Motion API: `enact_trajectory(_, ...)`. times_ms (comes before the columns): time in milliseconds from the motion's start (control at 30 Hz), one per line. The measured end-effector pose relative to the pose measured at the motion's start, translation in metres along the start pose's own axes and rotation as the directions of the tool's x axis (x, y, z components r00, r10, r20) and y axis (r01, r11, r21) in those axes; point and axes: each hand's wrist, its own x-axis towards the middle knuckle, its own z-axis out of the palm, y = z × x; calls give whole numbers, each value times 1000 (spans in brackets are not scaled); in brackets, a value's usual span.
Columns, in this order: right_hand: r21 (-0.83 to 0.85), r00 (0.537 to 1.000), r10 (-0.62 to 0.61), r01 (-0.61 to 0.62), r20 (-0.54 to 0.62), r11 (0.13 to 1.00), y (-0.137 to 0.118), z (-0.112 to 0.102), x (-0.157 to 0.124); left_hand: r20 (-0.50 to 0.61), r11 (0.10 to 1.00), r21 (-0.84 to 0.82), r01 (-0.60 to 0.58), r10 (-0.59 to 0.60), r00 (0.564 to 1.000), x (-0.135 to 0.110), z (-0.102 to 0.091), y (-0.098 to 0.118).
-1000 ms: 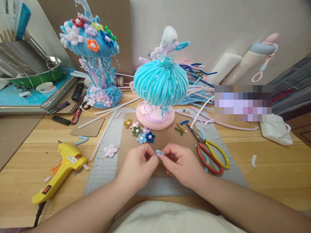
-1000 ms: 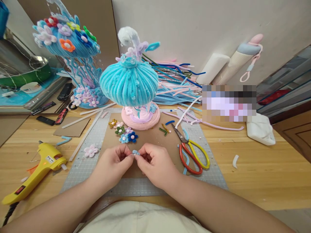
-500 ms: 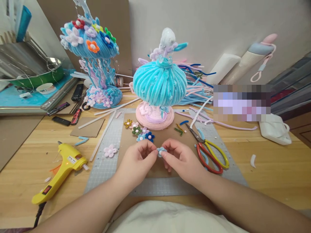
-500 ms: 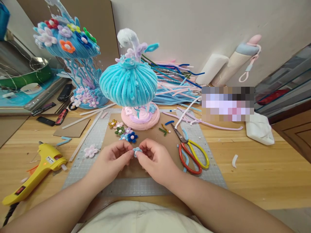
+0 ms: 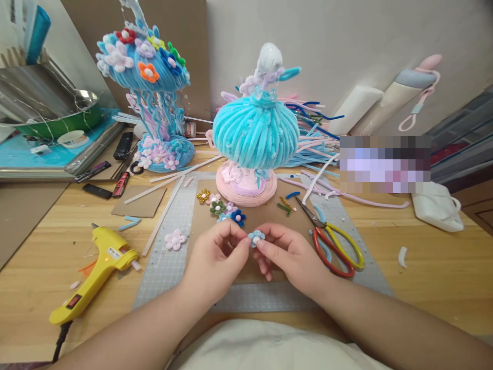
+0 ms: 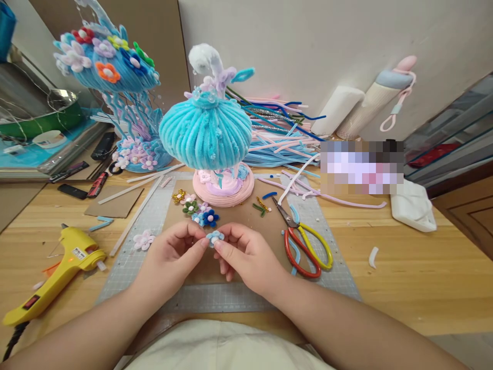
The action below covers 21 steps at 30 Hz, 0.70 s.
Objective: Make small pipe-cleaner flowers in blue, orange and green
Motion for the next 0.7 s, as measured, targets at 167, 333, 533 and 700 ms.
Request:
enact_trajectory(167, -80, 998, -55, 53, -28, 995, 2, 1, -2, 34, 998, 41, -38, 37, 999, -1, -1, 1)
enact_trajectory(333, -94, 996, -80, 75, -48, 993, 1, 1, -4, 26, 992, 60, -110, 109, 994, -4, -2, 1)
enact_trajectory(533, 58, 999, -7, 10, -51, 998, -1, -2, -2, 60, 825, 342, -450, 459, 887, -6, -6, 0)
enact_trajectory(700, 68, 1000, -4, 5, -16, 998, -1, -2, -3, 121, 768, 406, -495, 492, 862, -5, -5, 0)
